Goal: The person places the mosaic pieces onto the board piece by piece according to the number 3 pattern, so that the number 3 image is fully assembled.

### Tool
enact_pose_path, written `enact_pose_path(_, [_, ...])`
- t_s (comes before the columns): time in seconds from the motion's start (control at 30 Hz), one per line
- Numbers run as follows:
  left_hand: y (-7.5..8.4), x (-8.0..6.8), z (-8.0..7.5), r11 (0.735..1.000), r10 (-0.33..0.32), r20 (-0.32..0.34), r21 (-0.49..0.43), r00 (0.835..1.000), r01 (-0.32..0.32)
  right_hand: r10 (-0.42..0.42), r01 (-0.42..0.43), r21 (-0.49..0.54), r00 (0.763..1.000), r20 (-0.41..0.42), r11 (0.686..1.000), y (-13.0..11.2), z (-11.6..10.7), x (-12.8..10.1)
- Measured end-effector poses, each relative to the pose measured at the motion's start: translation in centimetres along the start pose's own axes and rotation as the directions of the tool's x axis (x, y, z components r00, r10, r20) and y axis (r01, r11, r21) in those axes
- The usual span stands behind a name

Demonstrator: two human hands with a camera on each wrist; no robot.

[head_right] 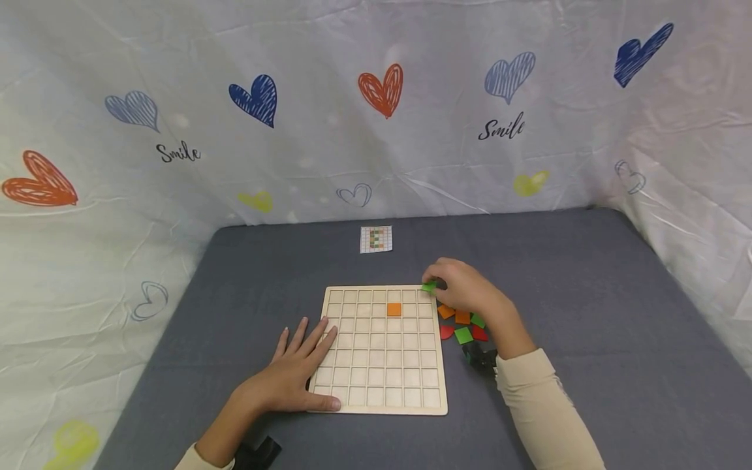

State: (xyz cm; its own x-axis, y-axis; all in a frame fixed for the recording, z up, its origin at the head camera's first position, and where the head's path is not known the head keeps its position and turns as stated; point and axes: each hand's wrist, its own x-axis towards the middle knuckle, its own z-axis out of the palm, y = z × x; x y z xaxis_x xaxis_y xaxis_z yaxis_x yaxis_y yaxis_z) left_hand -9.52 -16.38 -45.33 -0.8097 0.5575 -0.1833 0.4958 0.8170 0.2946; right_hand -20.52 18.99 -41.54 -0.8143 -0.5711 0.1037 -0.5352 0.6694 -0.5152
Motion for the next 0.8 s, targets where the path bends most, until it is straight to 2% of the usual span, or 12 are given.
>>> enact_pose_path(0.3, [0.0,0.0,0.0,1.000,0.002,-0.007,-0.004,1.000,-0.002,0.005,-0.005,0.013,1.000,0.031,1.000,-0.7,0.4,0.9])
enact_pose_path(0.8, [-0.1,0.0,0.1,1.000,-0.001,-0.006,0.003,1.000,0.001,-0.080,0.076,0.057,0.994,0.071,0.995,-2.4,1.7,2.4])
